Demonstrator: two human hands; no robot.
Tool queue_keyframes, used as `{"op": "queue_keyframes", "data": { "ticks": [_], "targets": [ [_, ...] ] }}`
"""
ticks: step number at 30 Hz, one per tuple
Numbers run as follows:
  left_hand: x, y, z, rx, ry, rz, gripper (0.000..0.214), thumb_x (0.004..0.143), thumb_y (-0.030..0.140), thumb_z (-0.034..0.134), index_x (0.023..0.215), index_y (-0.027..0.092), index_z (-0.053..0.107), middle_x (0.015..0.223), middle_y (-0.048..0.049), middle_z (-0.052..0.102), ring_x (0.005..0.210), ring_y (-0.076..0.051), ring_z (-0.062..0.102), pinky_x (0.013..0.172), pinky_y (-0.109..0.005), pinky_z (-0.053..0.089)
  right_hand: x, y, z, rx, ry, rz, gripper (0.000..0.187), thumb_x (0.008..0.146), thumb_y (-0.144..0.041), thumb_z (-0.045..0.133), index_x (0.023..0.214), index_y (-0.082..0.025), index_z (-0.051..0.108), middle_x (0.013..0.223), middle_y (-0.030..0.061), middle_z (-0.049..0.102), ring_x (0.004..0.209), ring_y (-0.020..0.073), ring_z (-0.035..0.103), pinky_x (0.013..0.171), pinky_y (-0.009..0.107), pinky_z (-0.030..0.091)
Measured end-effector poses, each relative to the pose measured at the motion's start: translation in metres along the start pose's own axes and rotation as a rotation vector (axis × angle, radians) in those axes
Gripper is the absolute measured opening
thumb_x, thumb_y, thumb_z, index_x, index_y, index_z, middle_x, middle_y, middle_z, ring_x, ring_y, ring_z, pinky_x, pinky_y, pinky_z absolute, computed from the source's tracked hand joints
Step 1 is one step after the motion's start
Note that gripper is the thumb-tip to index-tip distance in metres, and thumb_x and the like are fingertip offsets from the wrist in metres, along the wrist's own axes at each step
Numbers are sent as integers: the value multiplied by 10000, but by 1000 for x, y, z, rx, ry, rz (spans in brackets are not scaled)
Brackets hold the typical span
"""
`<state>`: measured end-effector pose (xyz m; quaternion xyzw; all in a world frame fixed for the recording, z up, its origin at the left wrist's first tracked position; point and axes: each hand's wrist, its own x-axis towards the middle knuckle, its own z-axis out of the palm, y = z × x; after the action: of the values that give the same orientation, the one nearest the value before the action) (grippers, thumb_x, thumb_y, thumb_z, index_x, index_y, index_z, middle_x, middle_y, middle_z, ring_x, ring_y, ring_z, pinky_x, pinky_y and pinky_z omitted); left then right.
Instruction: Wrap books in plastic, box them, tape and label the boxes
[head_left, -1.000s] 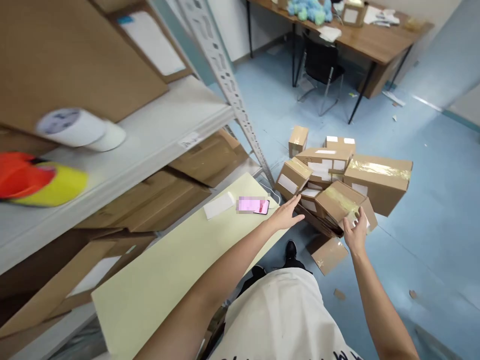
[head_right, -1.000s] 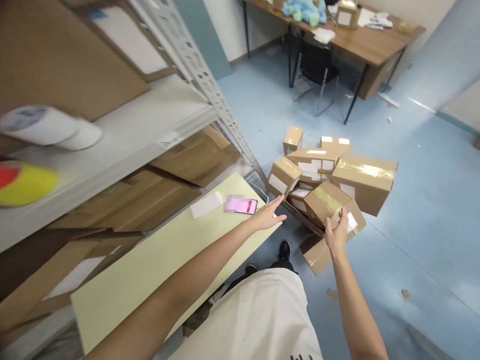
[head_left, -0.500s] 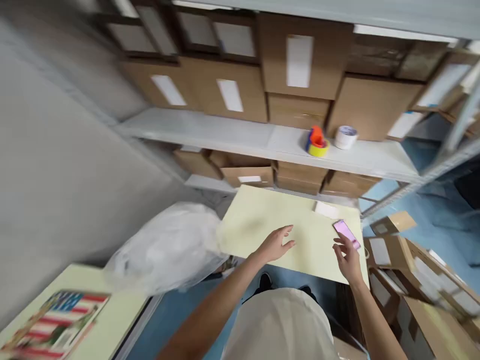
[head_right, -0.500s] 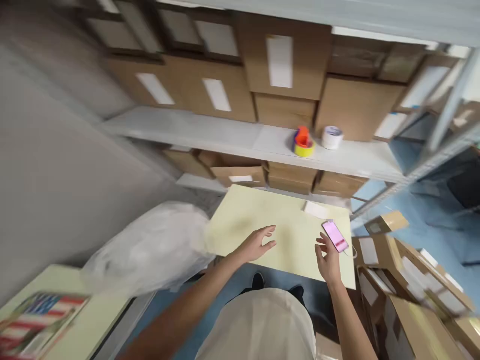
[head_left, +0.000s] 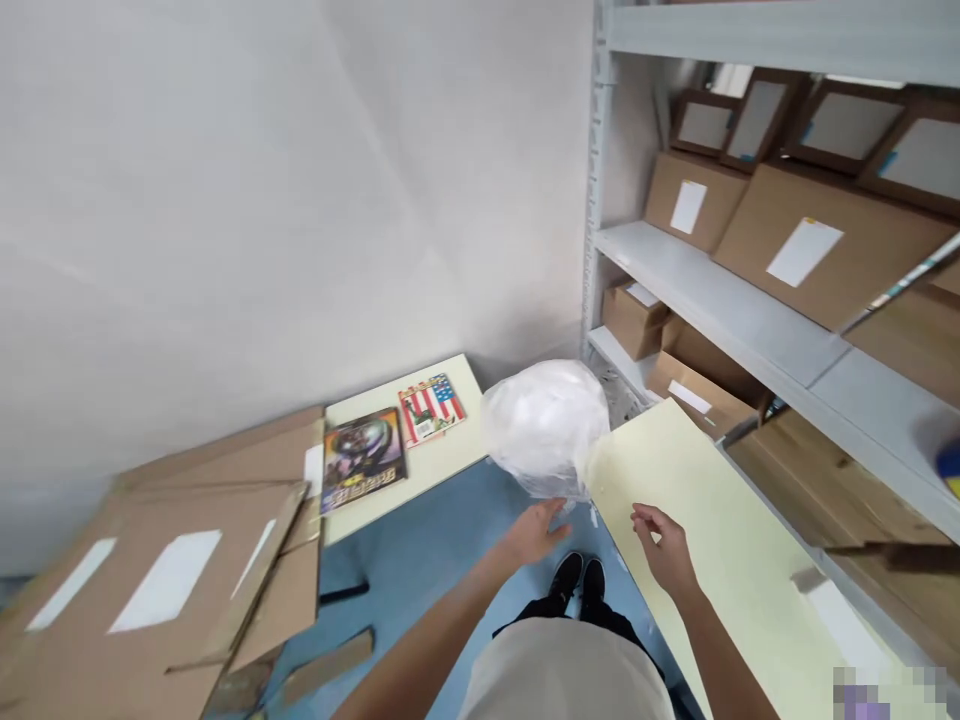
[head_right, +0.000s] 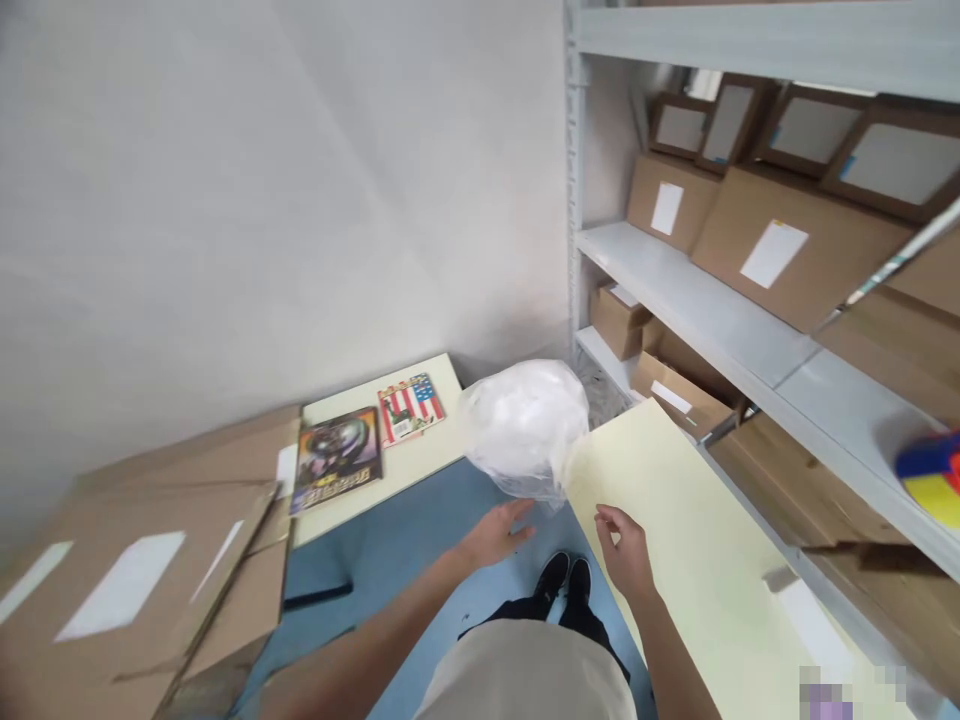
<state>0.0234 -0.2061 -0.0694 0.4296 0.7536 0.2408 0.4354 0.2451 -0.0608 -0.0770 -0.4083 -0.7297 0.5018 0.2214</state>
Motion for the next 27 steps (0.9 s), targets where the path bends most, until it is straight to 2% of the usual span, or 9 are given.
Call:
{"op": "queue_keyframes", "data": {
  "ticks": [4, 8, 12, 16, 21, 24, 27],
  "targets": [
    [-26, -11, 2, -56, 103, -106, 628, 865, 479, 562, 1430, 212, 502, 1443, -153, 563, 1244, -335, 600, 1032, -450, 486, 25, 3, 26, 61, -183, -31, 594, 818, -708, 553, 987, -173, 748, 933, 154, 781, 815, 278, 758, 789, 417, 629],
    [-52, -23, -1, -97, 248, -208, 606, 865, 435, 548, 1408, 169, 519, 1376, -182, 611, 1174, -326, 646, 966, -432, 516, 44, 4, 54, 93, -359, -78, 552, 819, -678, 576, 986, -178, 742, 954, 142, 780, 844, 281, 752, 794, 421, 622],
    [-70, -45, -12, -159, 434, -271, 597, 839, 455, 577, 1352, 150, 567, 1325, -192, 643, 1143, -341, 665, 929, -427, 531, 56, -11, 81, 38, -552, -134, 472, 859, -583, 552, 1047, -191, 735, 982, 119, 777, 869, 264, 742, 825, 422, 605],
    [-80, -75, -30, -220, 593, -283, 592, 809, 481, 618, 1300, 150, 604, 1265, -194, 677, 1106, -343, 685, 903, -417, 542, 70, -35, 113, -85, -719, -190, 407, 851, -502, 553, 1051, -200, 738, 1013, 109, 773, 923, 263, 731, 863, 421, 584],
    [-86, -128, -65, -263, 702, -309, 577, 801, 465, 626, 1279, 141, 616, 1243, -200, 689, 1090, -357, 689, 912, -446, 535, 91, -66, 182, -187, -819, -264, 328, 840, -362, 552, 1054, -187, 730, 1023, 115, 770, 934, 256, 725, 882, 420, 561],
    [-82, -165, -95, -286, 722, -358, 556, 807, 443, 622, 1270, 135, 624, 1268, -200, 677, 1096, -356, 687, 923, -443, 530, 104, -85, 234, -261, -845, -299, 305, 831, -298, 562, 1072, -193, 718, 1041, 105, 766, 947, 244, 721, 873, 406, 554],
    [-72, -201, -130, -297, 703, -432, 560, 818, 410, 621, 1296, 118, 612, 1317, -207, 647, 1155, -352, 660, 976, -422, 502, 114, -103, 286, -367, -889, -306, 332, 835, -275, 573, 1135, -200, 694, 944, 73, 769, 874, 224, 716, 850, 396, 550]
  ]
}}
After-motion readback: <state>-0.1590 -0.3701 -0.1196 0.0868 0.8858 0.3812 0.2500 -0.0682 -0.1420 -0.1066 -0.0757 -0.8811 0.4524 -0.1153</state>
